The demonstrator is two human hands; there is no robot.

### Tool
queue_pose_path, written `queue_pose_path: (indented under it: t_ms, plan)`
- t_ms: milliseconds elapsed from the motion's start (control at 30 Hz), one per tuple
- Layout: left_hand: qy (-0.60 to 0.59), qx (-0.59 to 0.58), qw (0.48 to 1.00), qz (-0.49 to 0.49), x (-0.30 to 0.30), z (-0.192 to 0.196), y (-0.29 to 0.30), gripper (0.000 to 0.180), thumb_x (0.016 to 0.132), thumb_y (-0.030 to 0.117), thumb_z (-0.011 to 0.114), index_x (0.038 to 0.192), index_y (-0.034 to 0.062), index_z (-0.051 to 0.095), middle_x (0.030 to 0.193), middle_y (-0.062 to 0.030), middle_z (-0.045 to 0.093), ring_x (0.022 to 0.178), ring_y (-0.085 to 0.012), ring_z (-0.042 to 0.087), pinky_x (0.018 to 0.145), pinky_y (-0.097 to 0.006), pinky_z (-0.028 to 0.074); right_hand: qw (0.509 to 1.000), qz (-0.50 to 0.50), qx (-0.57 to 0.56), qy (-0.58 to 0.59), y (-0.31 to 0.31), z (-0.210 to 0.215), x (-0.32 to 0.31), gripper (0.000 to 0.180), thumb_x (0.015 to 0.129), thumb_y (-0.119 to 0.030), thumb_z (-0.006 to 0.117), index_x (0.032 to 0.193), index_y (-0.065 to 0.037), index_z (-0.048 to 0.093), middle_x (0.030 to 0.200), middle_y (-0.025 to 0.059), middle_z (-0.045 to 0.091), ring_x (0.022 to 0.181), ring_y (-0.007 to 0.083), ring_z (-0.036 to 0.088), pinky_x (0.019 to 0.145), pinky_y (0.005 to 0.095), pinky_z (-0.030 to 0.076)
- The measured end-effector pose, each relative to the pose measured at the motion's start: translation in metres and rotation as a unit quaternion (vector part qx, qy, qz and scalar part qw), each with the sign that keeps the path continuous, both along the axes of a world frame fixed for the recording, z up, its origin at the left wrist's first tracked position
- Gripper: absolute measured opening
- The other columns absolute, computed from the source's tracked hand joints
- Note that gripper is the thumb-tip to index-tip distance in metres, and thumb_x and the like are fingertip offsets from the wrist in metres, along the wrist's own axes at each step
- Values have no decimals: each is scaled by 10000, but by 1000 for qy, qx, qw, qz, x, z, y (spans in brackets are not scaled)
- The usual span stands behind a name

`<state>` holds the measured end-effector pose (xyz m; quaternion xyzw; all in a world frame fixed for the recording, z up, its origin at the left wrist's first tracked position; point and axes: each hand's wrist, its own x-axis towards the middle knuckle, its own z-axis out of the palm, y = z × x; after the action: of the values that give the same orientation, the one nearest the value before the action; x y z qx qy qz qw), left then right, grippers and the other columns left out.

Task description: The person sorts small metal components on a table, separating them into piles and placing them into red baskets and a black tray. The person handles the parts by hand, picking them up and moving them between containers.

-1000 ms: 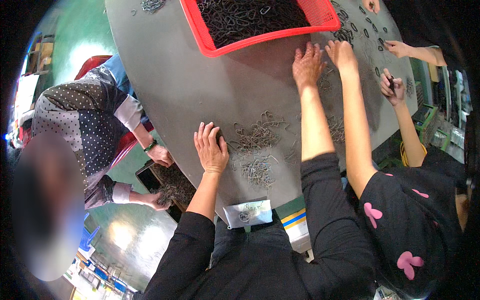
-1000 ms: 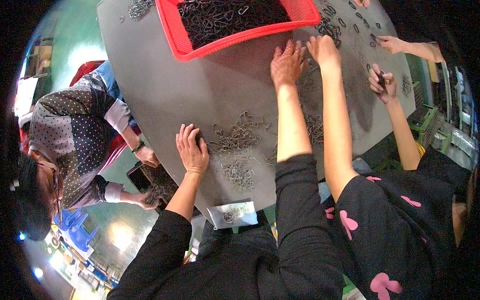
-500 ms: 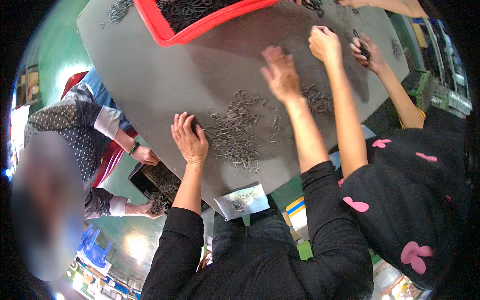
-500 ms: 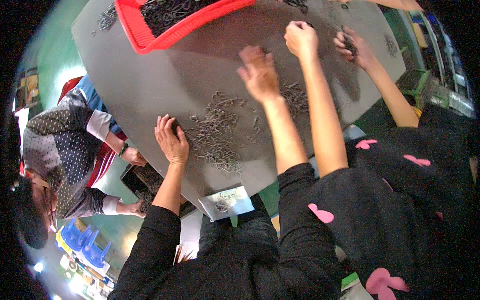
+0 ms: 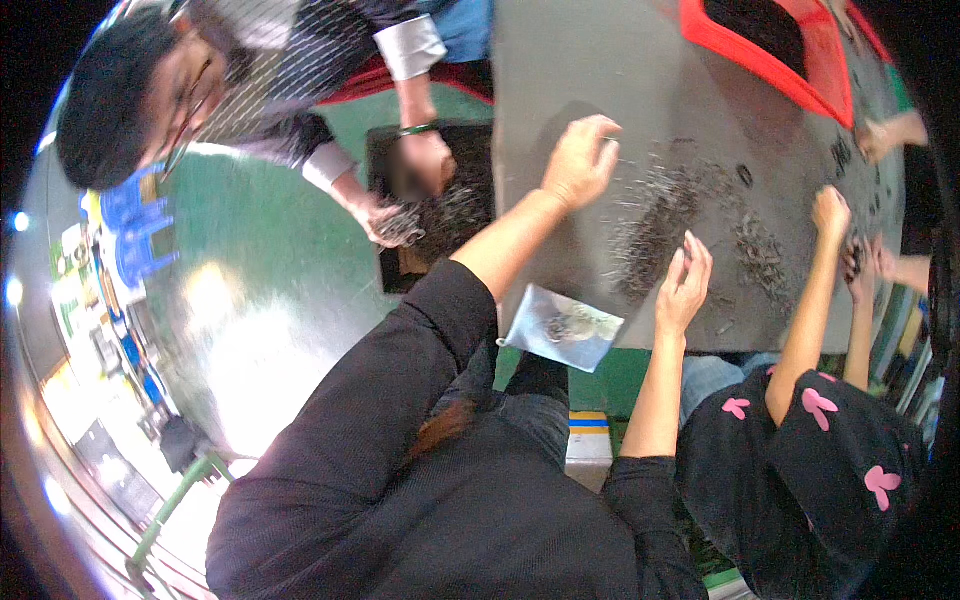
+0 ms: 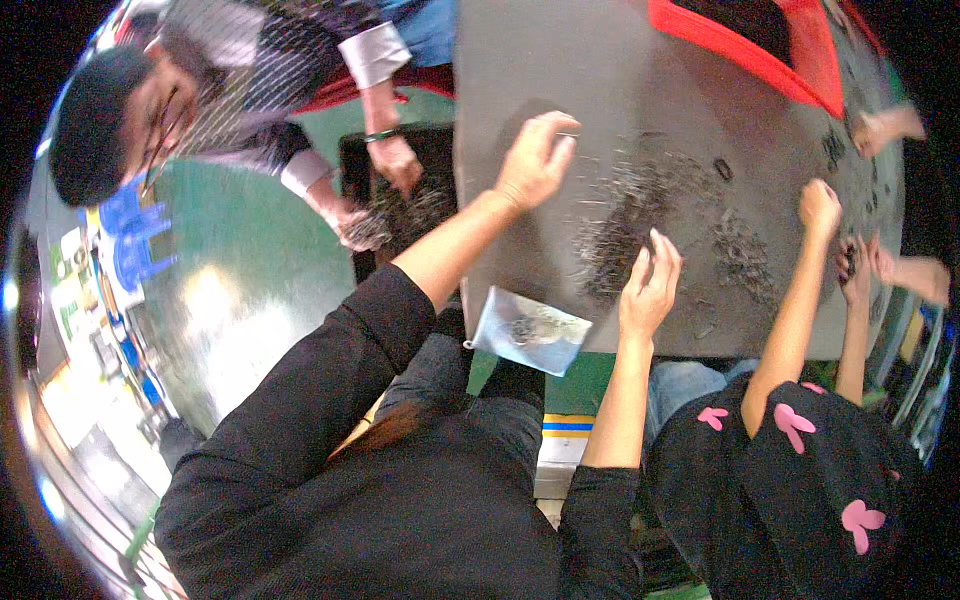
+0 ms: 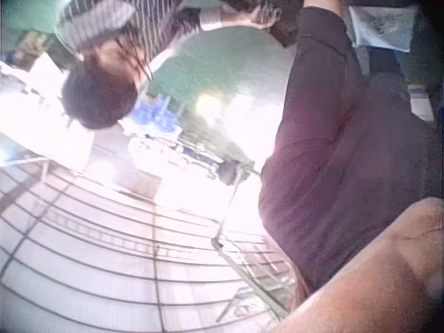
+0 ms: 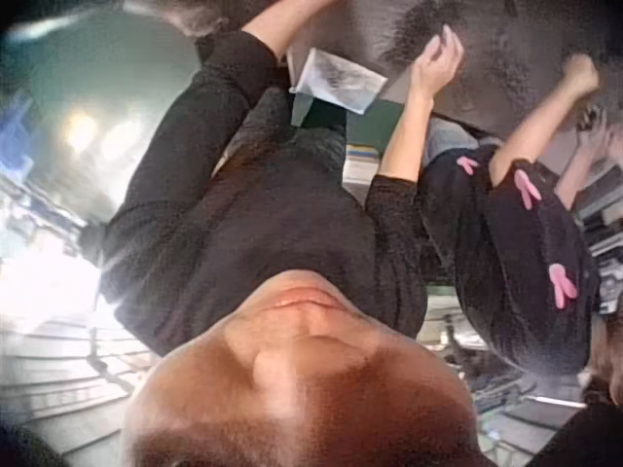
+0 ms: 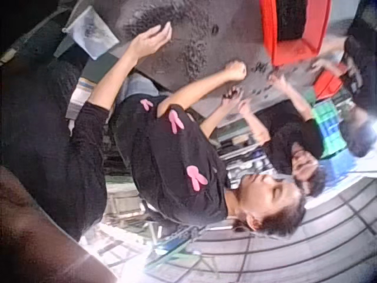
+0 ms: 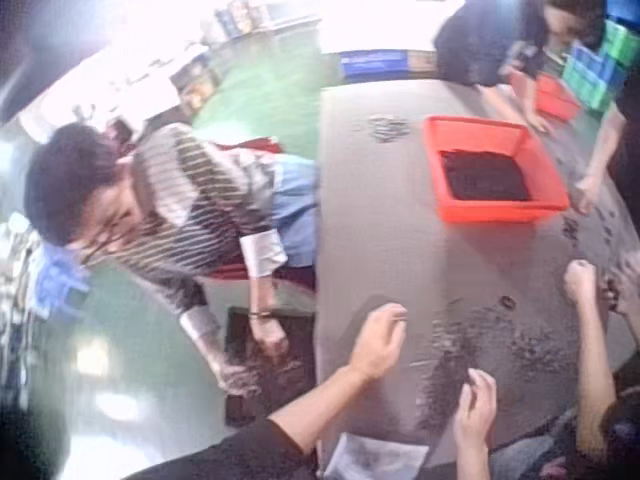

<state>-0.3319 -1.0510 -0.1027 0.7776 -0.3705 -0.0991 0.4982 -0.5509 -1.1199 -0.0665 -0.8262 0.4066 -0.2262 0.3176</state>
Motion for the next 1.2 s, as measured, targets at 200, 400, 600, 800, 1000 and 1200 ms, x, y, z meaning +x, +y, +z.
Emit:
queue_pose_path:
  t_ms: [200, 400, 600, 800, 1000, 1200]
  plan:
    - [107, -55, 992, -43, -72, 48, 125, 216, 868, 93, 519, 1075, 42, 556, 1064, -145, 587, 1007, -312, 570, 871, -363, 458, 991, 117, -36, 48, 98, 3, 12, 290, 864, -67, 558, 1154, -68, 556, 1143, 137, 549, 1062, 307, 528, 902, 385, 434]
    - [237, 63, 967, -72, -112, 73, 256, 220, 873, 68, 524, 1085, 39, 569, 1031, -134, 620, 934, -256, 627, 806, -326, 500, 973, 170, -38, 149, 178, 5, 28, 381, 822, -116, 604, 1193, -83, 525, 1223, 157, 497, 1128, 330, 477, 949, 422, 383]
    - [135, 71, 983, 98, -94, 54, 343, 201, 834, 14, 512, 1017, 51, 585, 961, -128, 611, 898, -292, 609, 787, -357, 492, 950, 251, -89, 167, 217, 18, 30, 310, 811, -101, 588, 1118, -84, 555, 1158, 146, 528, 1091, 323, 497, 919, 419, 401]
    - [139, 72, 900, 407, -28, -39, 398, 165, 863, 55, 472, 977, 26, 587, 951, -143, 611, 850, -270, 595, 768, -332, 467, 714, 85, 640, 271, 298, -25, 2, 458, 835, -405, 640, 1100, -35, 586, 1066, 118, 621, 923, 257, 623, 732, 377, 518]
    - [339, 126, 864, 351, 27, -169, 430, 461, 931, 347, 422, 1248, 22, 500, 1223, -174, 546, 1182, -248, 487, 988, -347, 365, 544, -247, 802, -24, 332, -109, 39, 975, 740, -539, 684, 1378, 15, 198, 1294, 229, 371, 1165, 385, 456, 1029, 528, 306]
    - [685, -9, 699, 205, 48, -193, 380, 662, 937, 552, 319, 1302, 24, 477, 1291, -131, 491, 1175, -208, 450, 1028, -323, 292, 542, -329, 756, -160, 331, -154, 52, 160, 802, -34, 583, 954, 6, 552, 1032, 144, 598, 977, 304, 578, 868, 458, 489]
